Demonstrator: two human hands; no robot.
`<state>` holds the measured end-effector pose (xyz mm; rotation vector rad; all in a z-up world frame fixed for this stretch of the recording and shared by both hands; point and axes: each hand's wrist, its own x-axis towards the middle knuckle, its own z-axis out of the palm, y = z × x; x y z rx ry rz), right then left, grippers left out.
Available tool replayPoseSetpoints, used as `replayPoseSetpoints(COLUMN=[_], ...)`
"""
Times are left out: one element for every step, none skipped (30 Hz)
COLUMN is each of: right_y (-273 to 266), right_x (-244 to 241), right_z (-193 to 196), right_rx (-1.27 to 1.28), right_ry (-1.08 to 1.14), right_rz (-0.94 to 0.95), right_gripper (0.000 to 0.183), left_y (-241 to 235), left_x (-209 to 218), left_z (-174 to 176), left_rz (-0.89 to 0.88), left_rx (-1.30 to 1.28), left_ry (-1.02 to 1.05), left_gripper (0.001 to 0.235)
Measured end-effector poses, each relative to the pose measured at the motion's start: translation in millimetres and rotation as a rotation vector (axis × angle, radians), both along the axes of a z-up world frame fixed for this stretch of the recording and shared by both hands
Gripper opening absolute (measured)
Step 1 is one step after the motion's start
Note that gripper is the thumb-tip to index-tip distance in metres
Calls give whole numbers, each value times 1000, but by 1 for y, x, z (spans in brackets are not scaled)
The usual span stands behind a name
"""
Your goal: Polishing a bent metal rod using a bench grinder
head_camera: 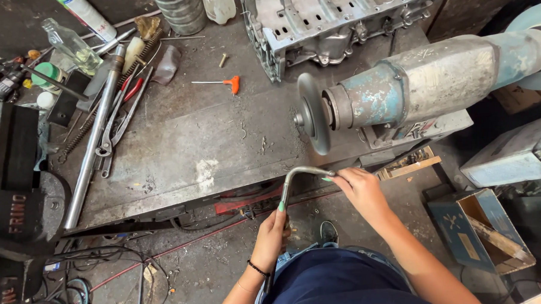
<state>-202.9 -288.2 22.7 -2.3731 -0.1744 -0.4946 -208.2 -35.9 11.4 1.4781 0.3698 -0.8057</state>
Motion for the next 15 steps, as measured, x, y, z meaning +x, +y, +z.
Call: replayPoseSetpoints(right_y=[-1,-3,-5,-7,-10,-13,-13,-14,-15,-16,-16,-16,-19,-22,-25], right_x=[2,3,4,6,7,8,9,10,10,12,13,15,18,22,25], right_z=[1,1,2,4,5,7,9,11,12,16,20,24,22,20,18], right_rx=[0,15,30,30,88,146,144,172,199,197,194,192,189,182,175], right_ry=[-1,7,15,15,64,113,110,76,44,45,-2,-48,-45,-60,-76], right_rz=[4,-27,-57,-53,-85,-116,-112,-118,-123,-119,-137,-154,-144,-153,-160], right_gripper=[18,21,25,25,22,20,20,19,18,18,23,29,29,34,39], left_y=[-1,-2,-4,-7,-10,-14,-17,-21,-26,-31,-36,-40,-45,-49,-53], left_x=[1,2,3,3,3,2,1,0,-3,-3,-4,-5,-7,-9,-10], left_z=[3,7,10,11,11,12,15,18,20,27,33,39,38,37,36], left_rz=[4,19,35,39,49,58,62,80,98,102,120,137,147,171,195], left_rx=[0,33,65,65,98,131,130,99,67,65,63,62,60,46,33], left_ry=[-1,-9,-16,-16,8,33,30,31,36,36,8,-20,-18,-1,15], left_gripper=[39,40,42,42,42,43,43,43,43,43,43,44,44,44,44])
